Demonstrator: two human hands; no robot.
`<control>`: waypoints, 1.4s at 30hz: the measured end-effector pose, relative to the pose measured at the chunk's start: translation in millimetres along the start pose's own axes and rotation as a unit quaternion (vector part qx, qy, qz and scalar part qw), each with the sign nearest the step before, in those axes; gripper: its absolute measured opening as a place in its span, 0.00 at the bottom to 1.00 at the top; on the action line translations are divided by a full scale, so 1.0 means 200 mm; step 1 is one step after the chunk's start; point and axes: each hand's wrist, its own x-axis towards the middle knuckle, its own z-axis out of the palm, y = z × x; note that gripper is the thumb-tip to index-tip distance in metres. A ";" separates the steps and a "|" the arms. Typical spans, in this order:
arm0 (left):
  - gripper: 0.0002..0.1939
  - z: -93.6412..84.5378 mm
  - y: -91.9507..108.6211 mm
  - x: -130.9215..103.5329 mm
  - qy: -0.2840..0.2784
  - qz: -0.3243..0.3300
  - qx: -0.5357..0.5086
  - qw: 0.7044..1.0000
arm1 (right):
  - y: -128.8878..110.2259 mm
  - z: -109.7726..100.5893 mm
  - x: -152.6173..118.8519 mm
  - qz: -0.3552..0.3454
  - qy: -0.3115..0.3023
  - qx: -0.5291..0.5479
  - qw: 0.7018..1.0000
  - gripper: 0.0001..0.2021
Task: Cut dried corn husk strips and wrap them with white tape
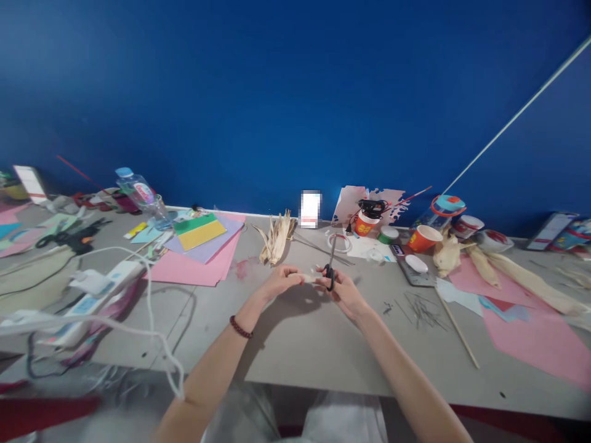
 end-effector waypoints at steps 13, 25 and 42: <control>0.16 0.02 0.00 0.00 -0.038 -0.014 0.014 0.999 | 0.03 0.02 -0.02 -0.048 0.016 -0.071 0.996 0.17; 0.45 0.14 -0.15 0.11 0.286 -0.002 -0.061 0.956 | 0.04 0.03 -0.02 -0.150 0.151 -0.094 0.972 0.18; 0.15 0.20 -0.03 0.04 0.095 -0.017 -0.183 0.978 | 0.10 0.08 -0.04 -0.146 0.133 -0.093 0.976 0.20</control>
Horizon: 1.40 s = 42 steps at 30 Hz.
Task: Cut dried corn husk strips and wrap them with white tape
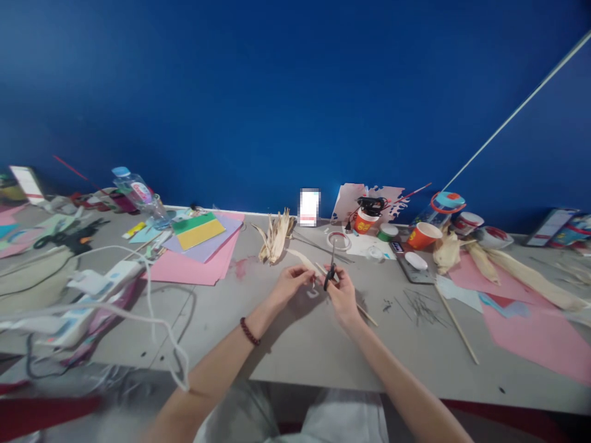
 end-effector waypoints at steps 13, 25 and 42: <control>0.15 -0.11 0.10 0.00 0.000 0.102 0.066 0.993 | -0.07 -0.10 0.00 0.183 -0.273 0.005 0.944 0.18; 0.12 -0.13 0.11 0.00 -0.002 0.062 0.089 0.994 | -0.12 -0.16 0.00 0.218 -0.359 -0.032 0.907 0.19; 0.13 -0.12 0.13 -0.01 -0.016 0.050 0.128 0.990 | -0.10 -0.16 0.00 0.222 -0.352 -0.064 0.907 0.17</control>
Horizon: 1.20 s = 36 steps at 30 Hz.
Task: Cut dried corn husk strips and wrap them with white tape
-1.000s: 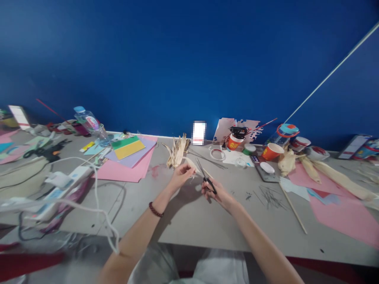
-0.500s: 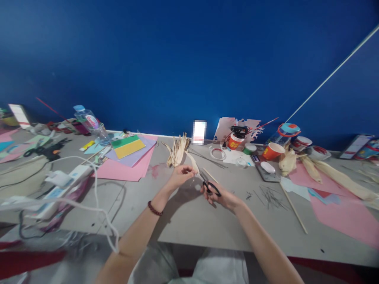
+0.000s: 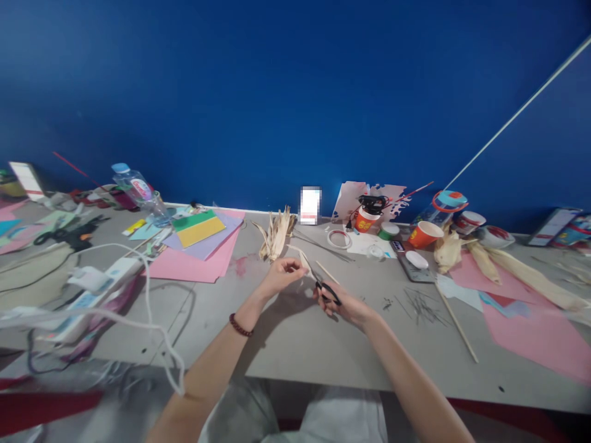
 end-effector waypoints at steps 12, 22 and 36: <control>0.13 -0.01 0.00 0.00 -0.014 0.007 0.008 1.000 | 0.00 -0.01 0.00 0.012 0.006 -0.012 1.000 0.15; 0.13 -0.01 -0.01 0.00 -0.019 0.030 -0.010 0.999 | 0.00 -0.01 0.01 0.018 0.035 -0.022 0.999 0.19; 0.13 -0.01 0.01 0.00 -0.029 0.021 -0.033 0.999 | -0.03 0.00 0.00 0.022 0.042 -0.033 0.998 0.19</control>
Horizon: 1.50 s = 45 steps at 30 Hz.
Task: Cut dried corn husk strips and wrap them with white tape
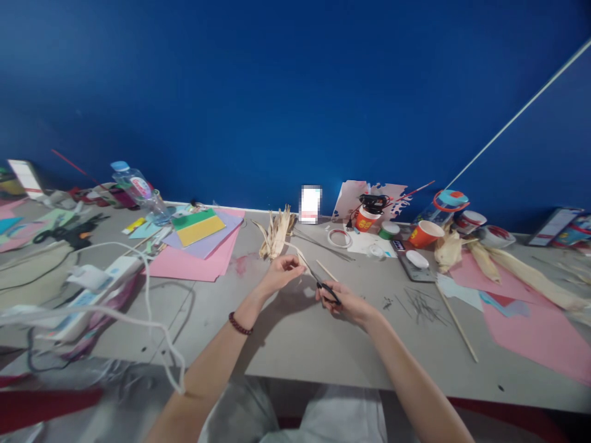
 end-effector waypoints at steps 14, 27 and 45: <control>0.14 0.01 0.01 -0.01 0.009 -0.008 0.008 1.000 | 0.01 -0.01 -0.01 -0.007 -0.017 -0.015 1.000 0.19; 0.13 0.00 -0.02 0.00 -0.001 0.007 0.016 1.000 | 0.00 0.00 0.00 0.000 -0.012 -0.001 1.000 0.20; 0.14 -0.01 -0.03 0.01 -0.005 0.011 0.031 0.999 | 0.01 -0.01 0.01 0.000 -0.013 0.003 1.000 0.21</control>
